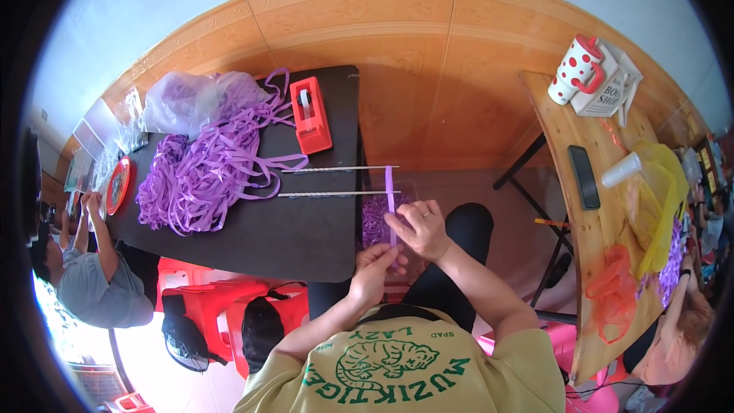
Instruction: Weaving purple ribbons around two parallel metal rods to create a decorative item.
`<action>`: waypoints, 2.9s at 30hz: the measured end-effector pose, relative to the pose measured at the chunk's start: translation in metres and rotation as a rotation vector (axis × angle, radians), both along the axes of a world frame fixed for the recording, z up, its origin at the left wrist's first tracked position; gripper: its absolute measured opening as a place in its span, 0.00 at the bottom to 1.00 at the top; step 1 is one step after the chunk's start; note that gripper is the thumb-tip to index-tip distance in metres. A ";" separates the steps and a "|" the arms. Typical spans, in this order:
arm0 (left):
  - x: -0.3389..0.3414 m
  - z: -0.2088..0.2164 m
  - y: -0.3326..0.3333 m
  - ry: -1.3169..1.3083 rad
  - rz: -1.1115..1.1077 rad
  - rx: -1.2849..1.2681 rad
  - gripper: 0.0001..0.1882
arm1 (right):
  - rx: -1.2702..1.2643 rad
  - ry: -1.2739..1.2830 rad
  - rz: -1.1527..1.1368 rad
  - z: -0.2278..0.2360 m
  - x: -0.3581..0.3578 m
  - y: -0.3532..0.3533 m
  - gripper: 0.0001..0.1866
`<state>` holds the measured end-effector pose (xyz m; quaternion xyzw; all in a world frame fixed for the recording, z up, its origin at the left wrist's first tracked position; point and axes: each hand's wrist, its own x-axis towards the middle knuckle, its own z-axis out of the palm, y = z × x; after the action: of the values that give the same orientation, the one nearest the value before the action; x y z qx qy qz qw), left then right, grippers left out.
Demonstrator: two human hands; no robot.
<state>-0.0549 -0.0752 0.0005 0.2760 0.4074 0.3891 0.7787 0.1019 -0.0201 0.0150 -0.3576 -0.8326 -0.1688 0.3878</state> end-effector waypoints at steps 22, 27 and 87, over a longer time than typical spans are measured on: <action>-0.014 -0.007 -0.012 -0.002 -0.016 -0.104 0.05 | 0.001 -0.027 0.136 -0.011 -0.006 -0.018 0.19; -0.020 -0.007 -0.013 -0.022 -0.074 -0.091 0.07 | -0.004 -0.035 0.133 -0.018 -0.004 -0.023 0.19; 0.053 -0.037 0.134 0.077 0.476 0.758 0.13 | -1.661 1.059 -0.033 0.002 0.017 0.123 0.06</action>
<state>-0.0024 0.0588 -0.0367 0.4546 0.3171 0.6687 0.4957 0.1191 0.1026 0.0167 -0.5573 -0.4001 0.6465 0.3337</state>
